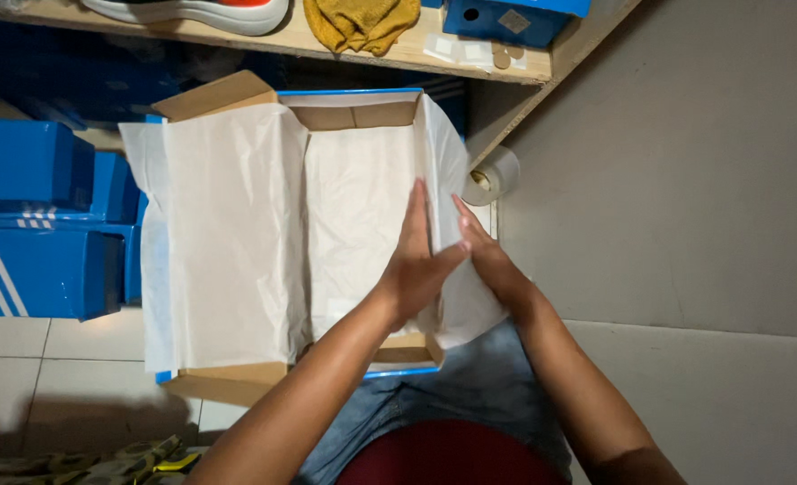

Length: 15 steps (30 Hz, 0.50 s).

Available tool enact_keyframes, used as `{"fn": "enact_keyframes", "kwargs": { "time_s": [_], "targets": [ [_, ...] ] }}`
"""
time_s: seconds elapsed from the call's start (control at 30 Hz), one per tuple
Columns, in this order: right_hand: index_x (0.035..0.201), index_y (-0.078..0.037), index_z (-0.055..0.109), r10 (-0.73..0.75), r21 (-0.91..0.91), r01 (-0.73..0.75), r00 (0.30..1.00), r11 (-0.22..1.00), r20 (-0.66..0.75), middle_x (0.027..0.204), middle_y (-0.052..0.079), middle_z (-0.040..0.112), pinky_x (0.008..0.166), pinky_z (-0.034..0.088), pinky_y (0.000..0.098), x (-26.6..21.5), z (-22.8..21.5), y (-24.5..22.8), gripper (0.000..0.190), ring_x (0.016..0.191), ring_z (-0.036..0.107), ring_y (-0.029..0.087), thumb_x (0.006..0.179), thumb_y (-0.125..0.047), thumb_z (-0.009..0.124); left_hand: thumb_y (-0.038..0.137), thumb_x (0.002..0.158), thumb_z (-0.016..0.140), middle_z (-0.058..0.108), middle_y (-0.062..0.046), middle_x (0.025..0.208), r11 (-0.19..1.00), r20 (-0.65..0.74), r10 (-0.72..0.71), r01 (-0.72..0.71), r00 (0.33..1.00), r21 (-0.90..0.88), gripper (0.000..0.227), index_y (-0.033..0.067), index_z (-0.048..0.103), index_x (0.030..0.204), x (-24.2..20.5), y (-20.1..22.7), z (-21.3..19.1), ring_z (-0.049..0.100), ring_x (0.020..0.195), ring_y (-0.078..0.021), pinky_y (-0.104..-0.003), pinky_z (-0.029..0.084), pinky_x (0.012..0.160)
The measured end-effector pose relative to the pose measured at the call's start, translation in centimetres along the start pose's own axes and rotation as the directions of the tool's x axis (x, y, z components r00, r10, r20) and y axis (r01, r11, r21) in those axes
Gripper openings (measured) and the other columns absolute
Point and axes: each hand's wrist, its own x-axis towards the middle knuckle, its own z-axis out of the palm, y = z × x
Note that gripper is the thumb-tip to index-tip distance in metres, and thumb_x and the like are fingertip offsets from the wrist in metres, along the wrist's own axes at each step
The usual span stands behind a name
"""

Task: The person opens a blue shoe box, removes a pair of sneakers, and places them on a nearby shelf. They then fold white tissue paper and place it inside the empty box before closing the lid. The person repeats the process with another box, removing shoes and folding paper inside.

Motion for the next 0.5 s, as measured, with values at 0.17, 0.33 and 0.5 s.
{"fn": "enact_keyframes", "kwargs": {
  "time_s": [0.17, 0.33, 0.5],
  "targets": [
    [0.147, -0.015, 0.061, 0.504, 0.172, -0.491, 0.863, 0.854, -0.036, 0.139, 0.020, 0.064, 0.110, 0.046, 0.0538, 2.1, -1.0, 6.0, 0.086, 0.129, 0.061, 0.037, 0.092, -0.080, 0.048, 0.044, 0.082, 0.068, 0.068, -0.033, 0.117, 0.960, 0.108, -0.099, 0.066, 0.989, 0.273, 0.081, -0.0018, 0.048, 0.145, -4.2, 2.0, 0.0, 0.067, 0.111, -0.0501, -0.058, 0.055, 0.085],
    [0.133, -0.015, 0.070, -0.041, -0.462, -0.123, 0.944, 0.878, -0.328, 0.131, 0.013, 0.067, 0.107, 0.047, 0.0525, 0.6, -6.2, 10.9, 0.033, 0.126, 0.062, 0.037, 0.102, -0.023, 0.063, 0.060, 0.075, 0.076, 0.074, -0.018, 0.079, 0.825, 0.214, -0.157, 0.008, 0.964, 0.566, 0.061, 0.0075, 0.059, 0.102, -6.8, 3.8, -2.1, 0.076, 0.082, -0.0430, -0.054, 0.058, 0.070],
    [0.133, -0.008, 0.068, -0.337, -0.460, 0.227, 0.926, 0.858, -0.172, 0.130, 0.009, 0.069, 0.104, 0.052, 0.0474, -7.1, -4.1, -3.4, 0.046, 0.121, 0.067, 0.033, 0.089, 0.006, 0.067, 0.049, 0.090, 0.065, 0.070, -0.019, 0.092, 0.678, 0.285, -0.108, -0.140, 0.952, 0.722, 0.045, 0.0046, 0.066, 0.097, -8.0, 1.6, -0.8, 0.070, 0.091, -0.0489, -0.056, 0.057, 0.075]
  ]
}}
